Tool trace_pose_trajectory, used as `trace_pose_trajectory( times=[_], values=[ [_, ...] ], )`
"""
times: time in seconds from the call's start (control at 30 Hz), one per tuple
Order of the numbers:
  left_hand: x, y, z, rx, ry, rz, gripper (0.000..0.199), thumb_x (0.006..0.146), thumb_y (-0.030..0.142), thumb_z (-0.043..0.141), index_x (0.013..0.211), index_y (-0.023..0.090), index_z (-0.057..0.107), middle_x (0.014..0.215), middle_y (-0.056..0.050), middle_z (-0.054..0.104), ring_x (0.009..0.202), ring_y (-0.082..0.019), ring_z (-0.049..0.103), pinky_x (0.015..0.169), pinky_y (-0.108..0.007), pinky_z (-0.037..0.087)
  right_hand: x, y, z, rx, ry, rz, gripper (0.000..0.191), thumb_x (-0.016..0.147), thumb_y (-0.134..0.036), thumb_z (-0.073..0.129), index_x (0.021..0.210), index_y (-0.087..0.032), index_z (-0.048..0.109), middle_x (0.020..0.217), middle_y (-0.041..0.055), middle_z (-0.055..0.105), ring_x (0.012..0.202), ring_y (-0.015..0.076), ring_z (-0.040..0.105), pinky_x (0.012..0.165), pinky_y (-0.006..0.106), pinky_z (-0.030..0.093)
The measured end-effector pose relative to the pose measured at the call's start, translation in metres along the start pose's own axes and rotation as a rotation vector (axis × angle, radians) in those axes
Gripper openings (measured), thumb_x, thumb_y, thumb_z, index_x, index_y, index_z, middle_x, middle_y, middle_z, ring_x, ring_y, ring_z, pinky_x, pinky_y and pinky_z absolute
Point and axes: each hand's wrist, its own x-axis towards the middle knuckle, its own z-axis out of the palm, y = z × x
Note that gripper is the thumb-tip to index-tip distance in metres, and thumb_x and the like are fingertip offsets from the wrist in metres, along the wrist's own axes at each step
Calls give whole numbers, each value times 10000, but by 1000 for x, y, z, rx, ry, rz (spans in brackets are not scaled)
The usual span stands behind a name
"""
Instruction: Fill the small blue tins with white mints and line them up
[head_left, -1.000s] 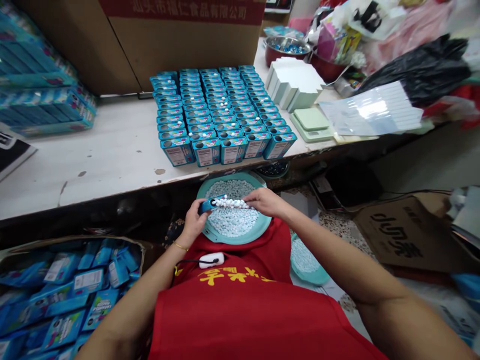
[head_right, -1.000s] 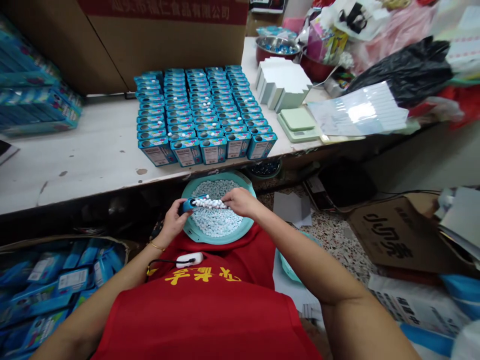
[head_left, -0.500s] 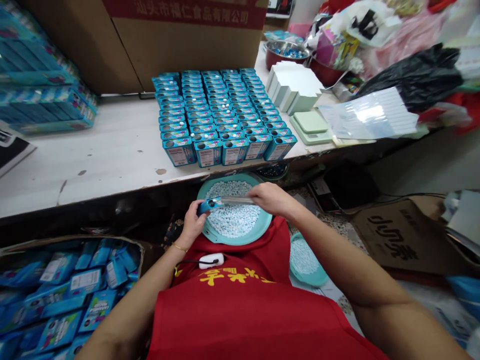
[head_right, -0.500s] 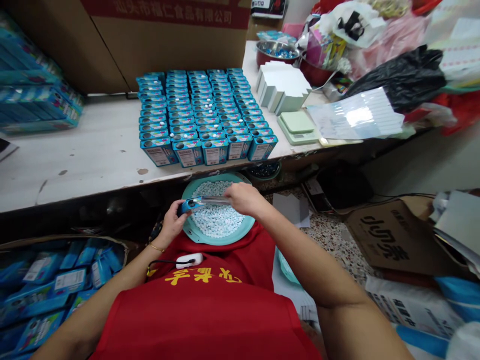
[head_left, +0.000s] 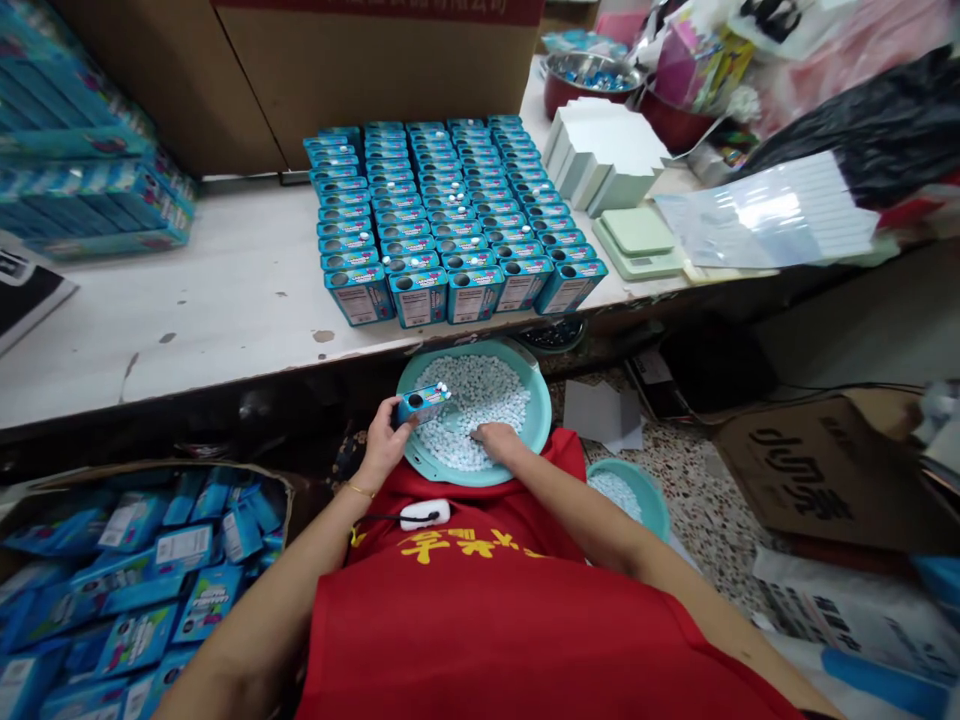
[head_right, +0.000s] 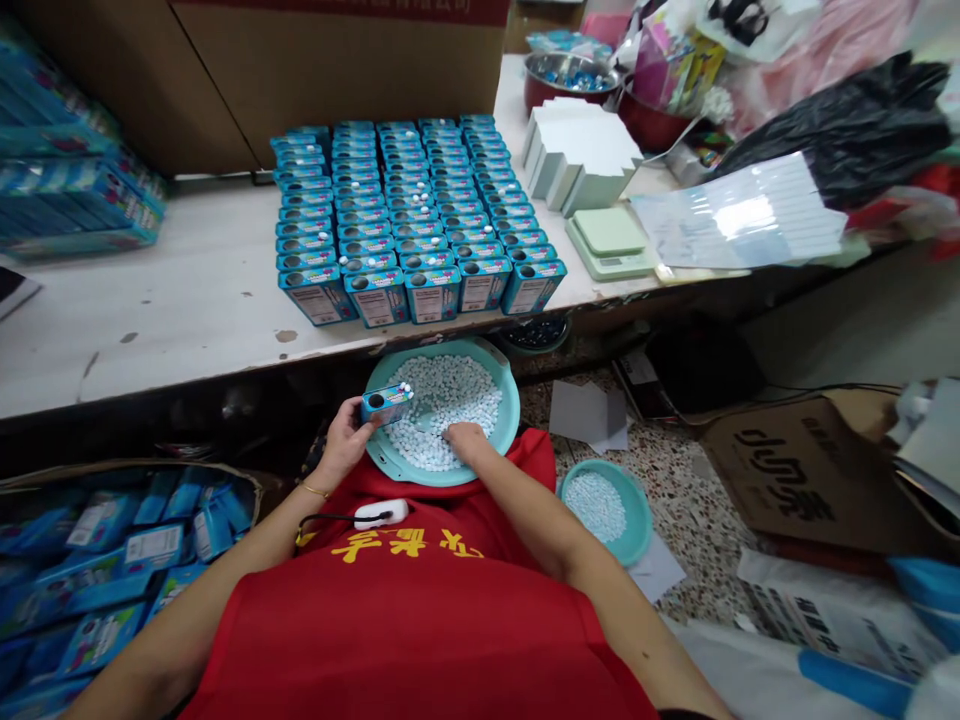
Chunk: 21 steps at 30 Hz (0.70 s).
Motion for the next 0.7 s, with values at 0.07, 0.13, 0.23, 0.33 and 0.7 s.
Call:
trace_pose_trajectory(
  times=[0.07, 0.13, 0.23, 0.33, 0.7],
  values=[
    [1, -1, 0, -14, 4, -2, 385, 704, 319, 617, 1048, 188, 505, 979, -50, 576, 912, -194, 547, 855, -347, 423, 1, 10, -2, 69, -33, -37, 360, 747, -85, 462, 1000, -212, 685, 1037, 61, 680, 974, 206, 600, 806, 266, 440],
    [2, -2, -2, -38, 9, 0, 396, 698, 316, 626, 1050, 185, 503, 987, -53, 581, 918, -195, 551, 859, -348, 423, 1, 20, -6, 147, -51, -67, 382, 713, -71, 484, 997, -217, 694, 1015, 26, 693, 947, 181, 607, 799, 231, 436],
    [3, -2, -6, -59, 21, -1, 397, 699, 308, 624, 1054, 183, 501, 1003, -58, 587, 921, -194, 558, 858, -345, 426, -9, 30, -18, 247, -56, -98, 427, 687, -61, 483, 1039, -200, 681, 991, 0, 700, 886, 147, 612, 765, 200, 441],
    [4, -1, -10, -16, 37, 3, 386, 702, 302, 612, 1055, 185, 507, 991, -55, 589, 904, -193, 559, 838, -335, 428, -30, 34, -43, 445, -50, -122, 443, 655, -75, 473, 1035, -163, 682, 891, -10, 709, 788, 143, 612, 685, 207, 453],
    [-2, 22, 4, 121, -43, 127, 347, 699, 209, 555, 1045, 202, 524, 994, -47, 571, 933, -199, 534, 867, -355, 409, -79, -18, -148, 335, 100, -217, 260, 739, -164, 457, 779, -170, 713, 560, -8, 598, 540, 98, 511, 528, 193, 345]
  ],
)
